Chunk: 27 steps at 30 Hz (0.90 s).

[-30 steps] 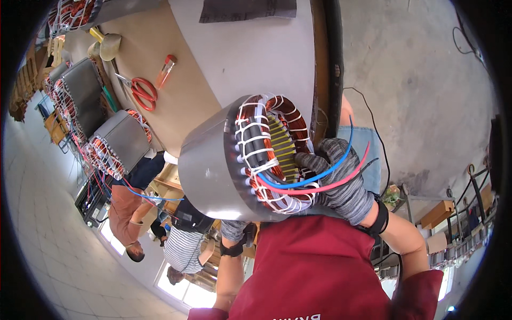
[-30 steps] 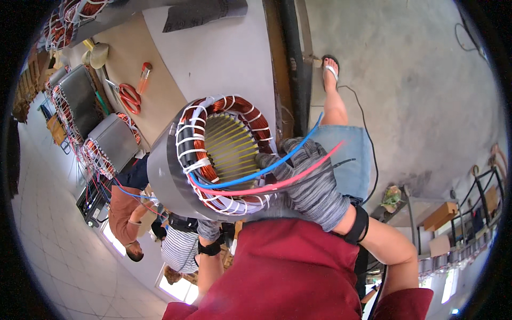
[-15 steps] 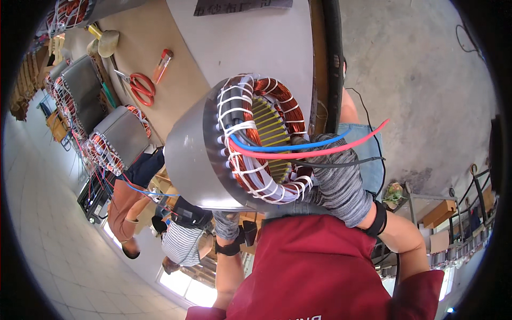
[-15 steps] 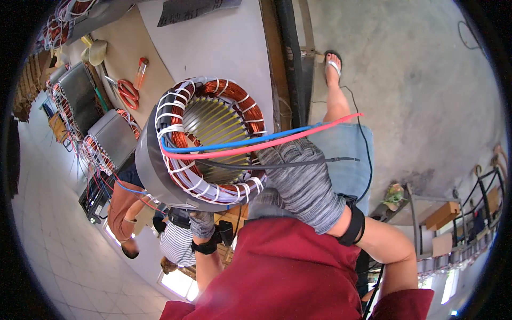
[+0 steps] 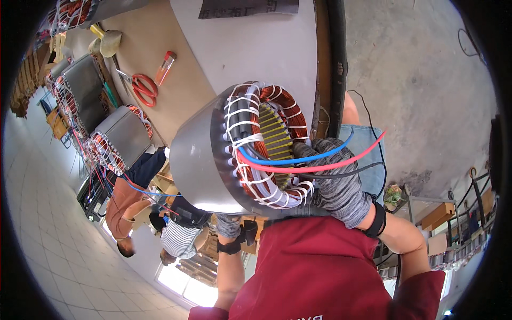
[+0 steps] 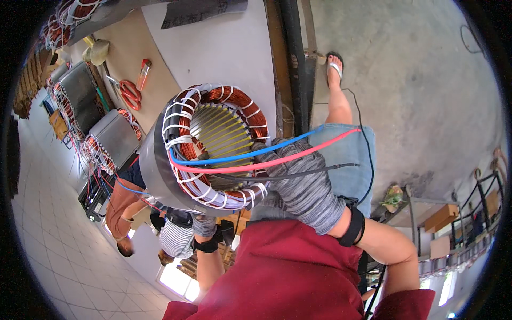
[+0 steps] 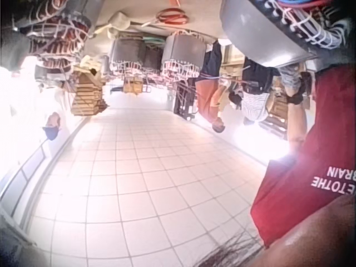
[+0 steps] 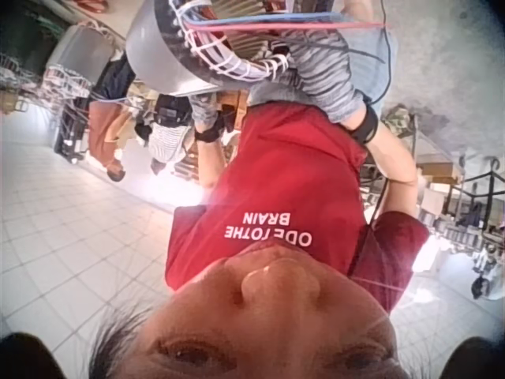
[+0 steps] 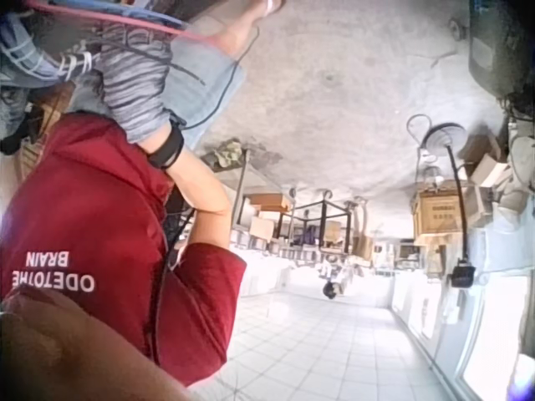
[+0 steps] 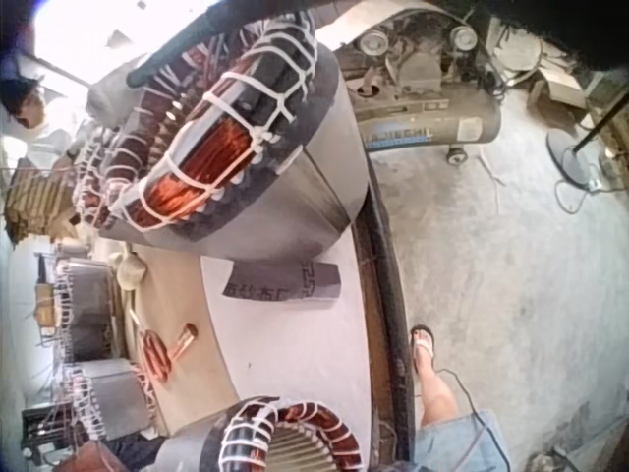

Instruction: The person manipulates an electric motor stator by hand, rotating it on a workbench and smoothing the outer casing with a small abrasive pad. They then use a mallet to tap the components, organize copper wiring within the housing, and pull several wires through the top opening.

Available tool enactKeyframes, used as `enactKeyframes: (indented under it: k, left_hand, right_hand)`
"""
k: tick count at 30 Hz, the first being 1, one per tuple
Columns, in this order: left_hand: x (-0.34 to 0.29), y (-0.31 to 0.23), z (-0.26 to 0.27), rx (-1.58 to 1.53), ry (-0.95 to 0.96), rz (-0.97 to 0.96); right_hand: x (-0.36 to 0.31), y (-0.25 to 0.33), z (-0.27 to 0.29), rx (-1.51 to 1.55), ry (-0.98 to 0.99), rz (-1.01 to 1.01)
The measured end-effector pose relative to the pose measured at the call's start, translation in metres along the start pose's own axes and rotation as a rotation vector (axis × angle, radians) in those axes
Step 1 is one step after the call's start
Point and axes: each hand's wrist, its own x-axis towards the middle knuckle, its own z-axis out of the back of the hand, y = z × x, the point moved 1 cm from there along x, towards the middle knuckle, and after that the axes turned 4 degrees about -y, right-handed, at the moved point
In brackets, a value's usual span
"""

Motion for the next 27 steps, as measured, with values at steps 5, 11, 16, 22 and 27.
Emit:
enactKeyframes:
  k: [5, 11, 16, 22, 27]
  left_hand:
    - [-0.01, 0.013, 0.0, 0.073, 0.034, 0.008]
    - [-0.003, -0.019, 0.0, 0.007, -0.029, 0.136]
    - [-0.003, 0.026, -0.007, -0.011, 0.015, -0.074]
    - [0.0, 0.062, -0.006, -0.173, 0.062, -0.248]
    - [0.013, 0.015, 0.0, -0.594, 0.005, -0.126]
  right_hand:
    - [-0.005, -0.012, -0.002, -0.24, -0.021, 0.19]
    - [-0.002, -0.007, 0.002, 0.212, 0.074, -0.128]
    - [0.005, 0.008, 0.003, 0.436, 0.036, -0.213]
    - [0.003, -0.004, -0.005, 0.518, 0.018, -0.303]
    - [0.004, 0.004, 0.0, -0.293, -0.063, 0.289]
